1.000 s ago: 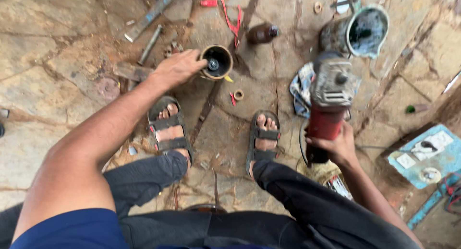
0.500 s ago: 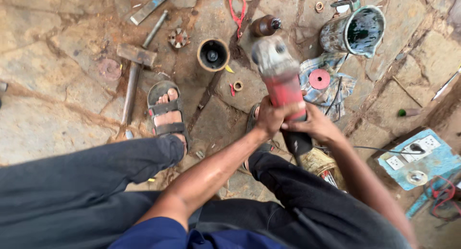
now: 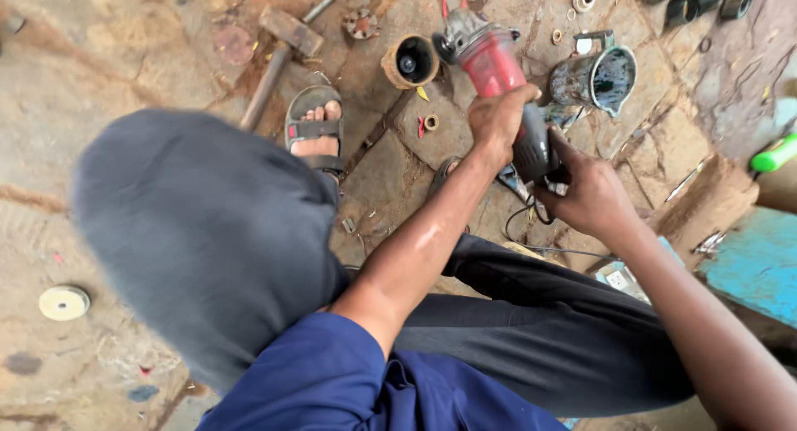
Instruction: The person uses an angle grinder to cut and grind parts of a metal water pump, then removes components by hand to disassemble the motor assembly.
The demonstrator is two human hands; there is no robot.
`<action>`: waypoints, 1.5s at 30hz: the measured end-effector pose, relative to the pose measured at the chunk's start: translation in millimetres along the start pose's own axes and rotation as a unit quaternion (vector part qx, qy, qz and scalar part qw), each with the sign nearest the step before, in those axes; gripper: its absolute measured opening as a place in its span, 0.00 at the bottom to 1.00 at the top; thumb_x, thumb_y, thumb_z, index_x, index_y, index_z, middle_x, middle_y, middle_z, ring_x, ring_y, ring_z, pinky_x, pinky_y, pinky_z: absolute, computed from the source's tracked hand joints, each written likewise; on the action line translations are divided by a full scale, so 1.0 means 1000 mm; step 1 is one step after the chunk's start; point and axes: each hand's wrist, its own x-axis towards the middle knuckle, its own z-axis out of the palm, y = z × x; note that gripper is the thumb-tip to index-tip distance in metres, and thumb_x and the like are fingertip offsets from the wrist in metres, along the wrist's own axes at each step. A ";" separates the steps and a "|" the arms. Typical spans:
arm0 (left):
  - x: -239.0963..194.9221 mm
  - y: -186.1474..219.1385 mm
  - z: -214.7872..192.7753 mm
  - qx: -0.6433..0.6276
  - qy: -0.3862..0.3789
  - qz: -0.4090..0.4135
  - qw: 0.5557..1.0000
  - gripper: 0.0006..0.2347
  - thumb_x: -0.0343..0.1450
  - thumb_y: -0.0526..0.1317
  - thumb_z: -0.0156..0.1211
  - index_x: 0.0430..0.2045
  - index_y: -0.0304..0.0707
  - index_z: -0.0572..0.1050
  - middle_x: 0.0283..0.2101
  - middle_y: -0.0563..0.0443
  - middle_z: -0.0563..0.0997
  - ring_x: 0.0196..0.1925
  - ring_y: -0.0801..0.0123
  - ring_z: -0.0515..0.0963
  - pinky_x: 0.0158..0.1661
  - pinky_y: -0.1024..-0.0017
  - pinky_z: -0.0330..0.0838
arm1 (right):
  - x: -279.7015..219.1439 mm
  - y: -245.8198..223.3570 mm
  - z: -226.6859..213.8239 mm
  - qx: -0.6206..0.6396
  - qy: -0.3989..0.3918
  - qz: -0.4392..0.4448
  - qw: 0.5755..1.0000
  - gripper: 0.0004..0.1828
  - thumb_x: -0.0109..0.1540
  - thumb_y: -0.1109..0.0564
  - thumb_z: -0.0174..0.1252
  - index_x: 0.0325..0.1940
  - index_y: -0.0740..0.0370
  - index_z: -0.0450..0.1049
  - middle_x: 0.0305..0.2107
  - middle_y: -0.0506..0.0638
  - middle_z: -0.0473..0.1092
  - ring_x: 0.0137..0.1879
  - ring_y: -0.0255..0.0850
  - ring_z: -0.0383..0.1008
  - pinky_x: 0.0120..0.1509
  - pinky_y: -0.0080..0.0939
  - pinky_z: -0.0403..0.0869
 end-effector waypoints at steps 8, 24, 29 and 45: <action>-0.001 -0.010 0.003 -0.142 -0.066 0.117 0.981 0.12 0.58 0.37 0.73 0.29 0.33 0.76 0.25 0.52 0.79 0.22 0.69 0.78 0.25 0.69 0.75 | -0.009 -0.027 -0.018 -0.107 0.087 -0.056 0.989 0.45 0.54 0.51 0.71 0.75 0.61 0.66 0.34 0.62 0.79 0.39 0.55 0.81 0.51 0.51 0.77; 0.018 0.010 -0.001 -0.163 -0.110 0.027 0.980 0.12 0.63 0.37 0.67 0.31 0.21 0.77 0.25 0.44 0.81 0.22 0.64 0.80 0.26 0.64 0.78 | 0.019 0.001 -0.012 0.001 0.164 -0.172 0.971 0.23 0.62 0.66 0.69 0.62 0.64 0.77 0.50 0.60 0.78 0.52 0.42 0.79 0.58 0.42 0.79; 0.017 0.012 -0.006 -0.145 -0.078 -0.040 0.986 0.11 0.61 0.36 0.67 0.30 0.26 0.76 0.25 0.43 0.81 0.21 0.62 0.81 0.26 0.63 0.81 | 0.040 0.019 -0.007 0.334 0.013 0.039 0.942 0.25 0.62 0.70 0.59 0.66 0.69 0.72 0.54 0.57 0.76 0.56 0.40 0.78 0.63 0.42 0.78; 0.018 0.007 -0.005 -0.122 -0.027 -0.058 0.991 0.12 0.58 0.37 0.70 0.23 0.24 0.75 0.21 0.47 0.78 0.16 0.65 0.76 0.18 0.65 0.74 | 0.106 -0.034 -0.046 0.223 -0.050 0.106 0.968 0.33 0.61 0.53 0.61 0.70 0.64 0.68 0.60 0.51 0.72 0.63 0.43 0.74 0.64 0.45 0.71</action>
